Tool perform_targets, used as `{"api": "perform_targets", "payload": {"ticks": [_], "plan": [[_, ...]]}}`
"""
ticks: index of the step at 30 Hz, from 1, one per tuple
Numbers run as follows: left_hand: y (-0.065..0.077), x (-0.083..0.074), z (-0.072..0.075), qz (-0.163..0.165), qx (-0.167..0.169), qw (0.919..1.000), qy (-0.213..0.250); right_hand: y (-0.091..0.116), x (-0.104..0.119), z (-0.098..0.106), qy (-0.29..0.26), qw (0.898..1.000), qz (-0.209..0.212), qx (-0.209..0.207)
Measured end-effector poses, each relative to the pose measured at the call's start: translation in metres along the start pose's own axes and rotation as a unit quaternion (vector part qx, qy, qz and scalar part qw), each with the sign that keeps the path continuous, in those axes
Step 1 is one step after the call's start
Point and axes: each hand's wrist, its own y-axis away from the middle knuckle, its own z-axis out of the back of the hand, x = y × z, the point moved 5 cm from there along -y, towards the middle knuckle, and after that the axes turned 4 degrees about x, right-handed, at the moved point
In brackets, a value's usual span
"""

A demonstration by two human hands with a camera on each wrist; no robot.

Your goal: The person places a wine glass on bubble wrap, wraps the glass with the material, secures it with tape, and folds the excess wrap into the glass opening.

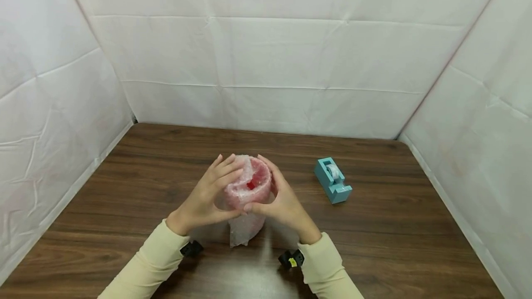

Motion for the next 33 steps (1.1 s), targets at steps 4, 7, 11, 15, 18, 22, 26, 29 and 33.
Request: {"api": "perform_targets", "payload": {"ticks": [4,7,11,15,18,22,26,29,33], "plan": [[-0.005,-0.002,0.001,-0.020,0.013,0.9996,-0.016,0.001,0.001,0.000,0.001,1.000,0.003,0.005],[-0.009,-0.002,0.002,-0.035,0.022,0.9987,-0.028,0.001,0.000,0.001,0.001,1.000,0.000,0.007],[-0.012,-0.002,0.003,-0.046,0.037,0.9969,-0.052,0.000,-0.001,0.001,0.000,1.000,-0.006,0.013],[-0.014,-0.003,0.003,-0.053,0.049,0.9940,-0.082,0.000,-0.002,-0.001,0.000,1.000,-0.005,0.023],[-0.015,-0.002,0.003,-0.057,0.057,0.9922,-0.095,0.000,-0.002,-0.002,-0.001,1.000,-0.003,0.029],[-0.015,-0.001,0.002,-0.058,0.062,0.9910,-0.103,-0.001,-0.002,-0.002,0.001,1.000,-0.003,0.029],[-0.013,0.000,0.000,-0.050,0.044,0.9934,-0.092,0.000,-0.002,-0.001,0.005,1.000,-0.005,0.021],[-0.009,0.001,-0.001,-0.031,0.020,0.9972,-0.066,0.000,-0.001,0.001,0.004,1.000,-0.007,0.015],[-0.004,0.004,-0.004,0.047,0.009,0.9988,0.011,0.000,0.000,0.003,-0.007,1.000,-0.003,0.004]]}}
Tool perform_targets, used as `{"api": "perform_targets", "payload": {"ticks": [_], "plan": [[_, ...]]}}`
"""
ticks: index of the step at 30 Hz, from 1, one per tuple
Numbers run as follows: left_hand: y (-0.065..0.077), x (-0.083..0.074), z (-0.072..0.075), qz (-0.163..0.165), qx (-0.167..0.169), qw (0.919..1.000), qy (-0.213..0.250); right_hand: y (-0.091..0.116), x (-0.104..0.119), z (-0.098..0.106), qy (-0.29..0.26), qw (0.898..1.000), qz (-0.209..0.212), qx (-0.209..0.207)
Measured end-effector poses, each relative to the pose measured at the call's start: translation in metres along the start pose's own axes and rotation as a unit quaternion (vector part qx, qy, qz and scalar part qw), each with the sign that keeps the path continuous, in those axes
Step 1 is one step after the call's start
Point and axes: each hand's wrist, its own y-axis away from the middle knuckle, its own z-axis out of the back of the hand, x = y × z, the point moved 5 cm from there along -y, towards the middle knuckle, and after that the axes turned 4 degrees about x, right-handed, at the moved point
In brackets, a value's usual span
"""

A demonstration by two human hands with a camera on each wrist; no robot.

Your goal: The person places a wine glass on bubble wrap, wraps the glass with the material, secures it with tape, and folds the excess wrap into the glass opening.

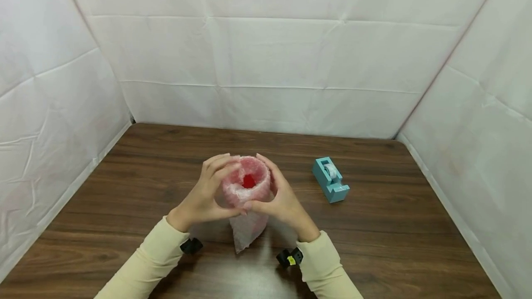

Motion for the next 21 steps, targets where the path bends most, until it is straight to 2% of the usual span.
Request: {"api": "perform_targets", "payload": {"ticks": [2,3,5,7,9,11,14,21], "plan": [[0.003,0.003,-0.003,0.066,0.011,0.9956,0.066,0.000,0.000,0.001,-0.006,1.000,0.004,-0.003],[0.004,0.004,-0.005,0.099,0.015,0.9895,0.104,0.000,0.001,0.001,-0.008,1.000,0.006,-0.004],[0.009,0.007,-0.010,0.163,0.023,0.9699,0.179,-0.001,0.001,0.001,-0.010,1.000,0.007,-0.003],[0.015,0.010,-0.015,0.218,0.025,0.9450,0.242,-0.001,0.001,0.000,-0.012,1.000,0.005,-0.001],[0.020,0.011,-0.018,0.253,0.026,0.9239,0.286,-0.001,0.000,0.000,-0.014,1.000,0.000,0.000],[0.024,0.013,-0.021,0.272,0.028,0.9109,0.309,-0.001,0.000,-0.001,-0.015,1.000,-0.004,0.000],[0.027,0.014,-0.023,0.280,0.034,0.9027,0.325,-0.002,0.000,-0.001,-0.013,1.000,-0.003,0.000],[0.026,0.019,-0.021,0.273,0.029,0.9001,0.339,-0.003,-0.005,0.000,-0.013,1.000,-0.012,-0.008]]}}
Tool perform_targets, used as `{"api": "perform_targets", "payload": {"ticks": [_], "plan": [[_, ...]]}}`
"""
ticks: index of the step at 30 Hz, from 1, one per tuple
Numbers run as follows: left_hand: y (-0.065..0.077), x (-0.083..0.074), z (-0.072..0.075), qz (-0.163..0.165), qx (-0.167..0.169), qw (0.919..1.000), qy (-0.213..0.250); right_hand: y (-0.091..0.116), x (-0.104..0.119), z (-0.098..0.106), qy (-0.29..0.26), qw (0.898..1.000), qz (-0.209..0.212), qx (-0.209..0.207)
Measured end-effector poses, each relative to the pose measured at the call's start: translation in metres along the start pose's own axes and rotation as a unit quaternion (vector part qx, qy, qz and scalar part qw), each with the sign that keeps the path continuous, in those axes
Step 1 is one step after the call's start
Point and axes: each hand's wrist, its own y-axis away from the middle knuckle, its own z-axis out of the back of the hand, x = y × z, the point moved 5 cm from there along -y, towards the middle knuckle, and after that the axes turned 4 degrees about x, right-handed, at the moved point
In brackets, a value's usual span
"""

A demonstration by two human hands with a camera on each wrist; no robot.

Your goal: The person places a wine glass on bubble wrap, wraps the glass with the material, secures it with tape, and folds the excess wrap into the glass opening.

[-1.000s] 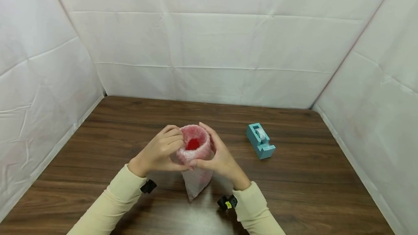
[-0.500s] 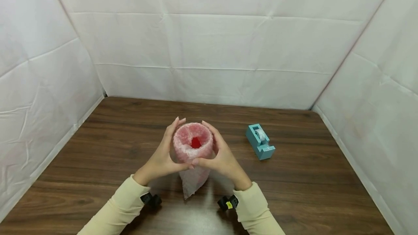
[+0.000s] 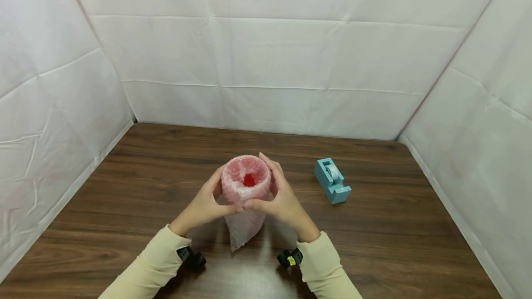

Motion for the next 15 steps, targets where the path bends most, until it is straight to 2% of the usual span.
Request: {"api": "perform_targets", "payload": {"ticks": [8,13,15], "plan": [[-0.013,0.006,0.008,0.001,-0.008,1.0000,0.005,-0.008,-0.008,0.008,0.001,0.999,-0.022,-0.030],[-0.026,0.011,0.016,0.014,-0.016,0.9998,0.004,-0.019,-0.013,0.013,0.025,0.998,-0.034,-0.041],[-0.031,0.013,0.020,0.028,-0.021,0.9993,-0.010,-0.026,-0.015,0.016,0.041,0.998,-0.033,-0.042]]}}
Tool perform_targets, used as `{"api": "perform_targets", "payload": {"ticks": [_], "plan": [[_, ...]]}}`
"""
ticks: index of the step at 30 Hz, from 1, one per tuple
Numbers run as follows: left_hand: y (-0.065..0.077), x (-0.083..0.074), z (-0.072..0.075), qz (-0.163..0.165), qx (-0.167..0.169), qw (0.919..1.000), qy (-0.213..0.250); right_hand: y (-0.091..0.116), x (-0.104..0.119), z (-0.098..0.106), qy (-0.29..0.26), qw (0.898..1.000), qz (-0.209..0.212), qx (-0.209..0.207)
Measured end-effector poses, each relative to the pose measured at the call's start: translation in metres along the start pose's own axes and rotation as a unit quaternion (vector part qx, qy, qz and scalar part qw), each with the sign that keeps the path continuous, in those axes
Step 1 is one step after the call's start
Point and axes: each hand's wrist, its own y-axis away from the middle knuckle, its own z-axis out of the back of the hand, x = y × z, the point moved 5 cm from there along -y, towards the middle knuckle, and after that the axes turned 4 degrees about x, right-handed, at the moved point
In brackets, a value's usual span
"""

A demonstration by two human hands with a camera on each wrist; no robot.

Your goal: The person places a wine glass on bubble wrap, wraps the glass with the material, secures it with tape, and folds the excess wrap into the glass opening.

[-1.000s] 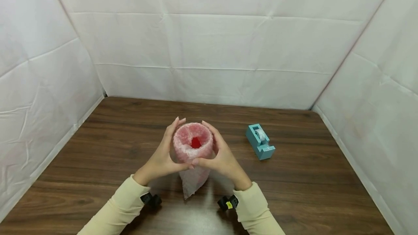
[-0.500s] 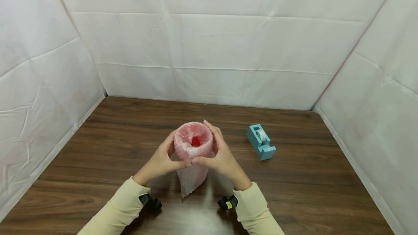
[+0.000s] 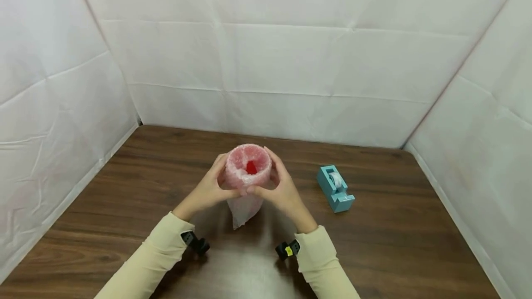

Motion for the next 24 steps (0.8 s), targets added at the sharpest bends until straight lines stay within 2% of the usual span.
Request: {"api": "perform_targets", "payload": {"ticks": [5,8,11,14,19,24], "plan": [[-0.011,0.007,0.011,0.026,0.001,0.9993,-0.026,-0.017,-0.006,0.003,0.042,0.999,-0.001,-0.007],[-0.020,0.011,0.020,0.021,-0.002,0.9992,-0.033,-0.031,-0.009,0.004,0.062,0.998,-0.006,-0.012],[-0.029,0.016,0.028,0.026,-0.012,0.9987,-0.043,-0.044,-0.012,0.006,0.073,0.997,-0.013,-0.019],[-0.035,0.021,0.034,0.044,-0.023,0.9974,-0.051,-0.055,-0.016,0.007,0.080,0.996,-0.026,-0.027],[-0.041,0.028,0.040,0.070,-0.043,0.9941,-0.071,-0.067,-0.022,0.007,0.097,0.994,-0.042,-0.041],[-0.048,0.034,0.040,0.074,-0.049,0.9925,-0.083,-0.074,-0.029,0.007,0.103,0.993,-0.038,-0.053]]}}
